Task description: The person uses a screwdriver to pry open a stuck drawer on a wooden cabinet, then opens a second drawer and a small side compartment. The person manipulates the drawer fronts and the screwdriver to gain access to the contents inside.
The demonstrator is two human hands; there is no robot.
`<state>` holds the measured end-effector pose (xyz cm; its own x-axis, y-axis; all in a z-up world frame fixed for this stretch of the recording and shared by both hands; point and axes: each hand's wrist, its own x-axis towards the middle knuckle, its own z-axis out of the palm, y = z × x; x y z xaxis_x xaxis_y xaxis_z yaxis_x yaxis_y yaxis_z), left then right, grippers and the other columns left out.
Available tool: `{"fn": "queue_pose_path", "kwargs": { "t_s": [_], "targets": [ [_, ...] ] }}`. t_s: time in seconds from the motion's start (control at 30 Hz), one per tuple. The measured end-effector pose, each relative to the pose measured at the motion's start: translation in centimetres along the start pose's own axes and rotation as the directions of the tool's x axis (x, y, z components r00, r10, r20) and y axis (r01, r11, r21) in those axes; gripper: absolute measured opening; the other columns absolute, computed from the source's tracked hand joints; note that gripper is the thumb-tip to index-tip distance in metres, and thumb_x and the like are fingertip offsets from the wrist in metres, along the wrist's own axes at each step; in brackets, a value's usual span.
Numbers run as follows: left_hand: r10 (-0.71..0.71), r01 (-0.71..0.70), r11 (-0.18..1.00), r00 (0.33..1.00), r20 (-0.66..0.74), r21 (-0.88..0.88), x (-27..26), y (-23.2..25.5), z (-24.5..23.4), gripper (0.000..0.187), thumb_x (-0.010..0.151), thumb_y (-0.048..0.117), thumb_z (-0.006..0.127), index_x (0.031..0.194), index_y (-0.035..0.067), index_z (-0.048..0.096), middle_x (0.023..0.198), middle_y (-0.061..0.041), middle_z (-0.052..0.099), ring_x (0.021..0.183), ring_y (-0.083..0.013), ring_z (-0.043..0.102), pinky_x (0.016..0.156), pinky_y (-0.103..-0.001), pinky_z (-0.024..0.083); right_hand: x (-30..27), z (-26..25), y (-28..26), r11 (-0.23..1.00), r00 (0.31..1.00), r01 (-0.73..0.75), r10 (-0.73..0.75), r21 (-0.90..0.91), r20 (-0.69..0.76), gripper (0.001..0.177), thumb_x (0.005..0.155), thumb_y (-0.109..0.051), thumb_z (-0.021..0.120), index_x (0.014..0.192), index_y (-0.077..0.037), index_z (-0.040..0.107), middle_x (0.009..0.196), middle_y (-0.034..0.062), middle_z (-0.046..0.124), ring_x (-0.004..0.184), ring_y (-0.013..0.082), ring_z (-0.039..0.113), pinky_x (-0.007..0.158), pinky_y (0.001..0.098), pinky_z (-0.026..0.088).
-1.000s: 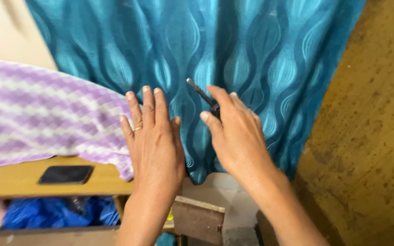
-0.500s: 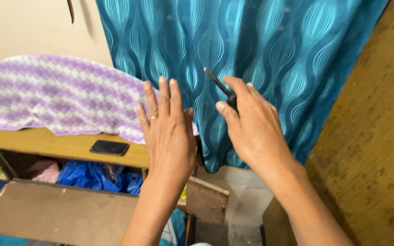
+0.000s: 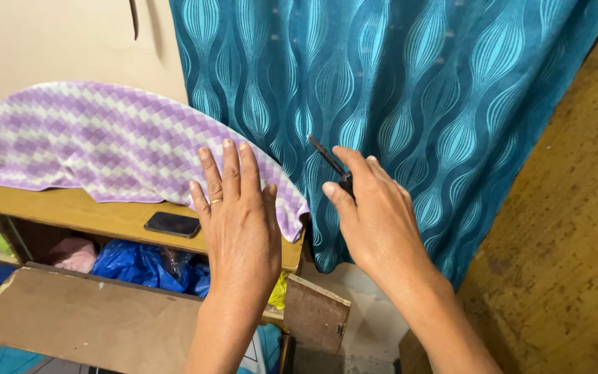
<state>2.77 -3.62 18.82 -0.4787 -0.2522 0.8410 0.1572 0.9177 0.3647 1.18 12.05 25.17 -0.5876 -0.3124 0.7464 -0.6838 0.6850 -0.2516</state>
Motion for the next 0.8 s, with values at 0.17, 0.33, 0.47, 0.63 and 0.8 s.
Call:
{"fn": "queue_pose_path", "kwargs": {
  "t_s": [0.17,0.33,0.47,0.63,0.8],
  "targets": [
    [-0.017,0.017,1.0,1.0,-0.022,0.007,0.0,0.0,-0.4,0.056,0.104,0.018,0.05,0.152,-0.007,0.038,0.163,-0.027,0.031,0.154,-0.0479,0.015,0.119,-0.066,0.014,0.1,0.1,0.2,0.999,0.999,-0.031,0.03,0.025,0.037,0.044,0.096,-0.021,0.065,0.134,0.0,0.058,0.115,0.0297,0.065,0.107,0.0474,0.063,0.092,0.0524,0.048],
    [-0.028,0.028,0.999,0.999,-0.032,0.017,0.4,-0.2,-0.4,0.057,0.104,0.019,0.049,0.153,-0.006,0.037,0.163,-0.026,0.031,0.155,-0.0473,0.015,0.12,-0.065,0.014,1.0,0.7,0.0,0.993,0.998,-0.036,0.032,0.11,0.045,0.043,0.095,-0.02,0.064,0.133,0.0,0.058,0.112,0.0258,0.067,0.103,0.0448,0.065,0.087,0.0515,0.049],
    [-0.047,0.048,0.998,0.998,-0.029,0.048,0.8,-0.9,-0.4,0.057,0.103,0.02,0.05,0.153,-0.006,0.037,0.162,-0.026,0.031,0.154,-0.0474,0.015,0.118,-0.066,0.013,2.0,2.4,-0.5,0.99,0.994,-0.069,0.057,0.125,0.091,0.045,0.094,-0.022,0.063,0.134,-0.002,0.058,0.115,0.025,0.067,0.108,0.0445,0.064,0.091,0.051,0.048],
    [-0.07,0.072,0.992,0.997,-0.022,0.1,0.9,-3.1,-0.5,0.059,0.103,0.023,0.051,0.153,-0.004,0.037,0.163,-0.025,0.031,0.153,-0.047,0.015,0.118,-0.065,0.013,2.5,5.2,-0.9,0.995,0.997,0.023,-0.03,0.094,0.069,0.047,0.096,-0.024,0.063,0.137,-0.003,0.057,0.131,0.0281,0.061,0.133,0.0476,0.048,0.106,0.0548,0.038],
    [-0.109,0.111,0.985,0.994,-0.021,0.132,0.8,-5.5,-1.5,0.059,0.103,0.024,0.05,0.154,-0.004,0.036,0.162,-0.024,0.032,0.153,-0.0487,0.013,0.117,-0.066,0.013,2.8,7.7,-2.3,0.997,0.988,-0.039,0.029,0.066,0.15,0.048,0.094,-0.024,0.061,0.139,-0.007,0.054,0.14,0.0206,0.058,0.138,0.0432,0.042,0.109,0.0586,0.029]
  ]
}}
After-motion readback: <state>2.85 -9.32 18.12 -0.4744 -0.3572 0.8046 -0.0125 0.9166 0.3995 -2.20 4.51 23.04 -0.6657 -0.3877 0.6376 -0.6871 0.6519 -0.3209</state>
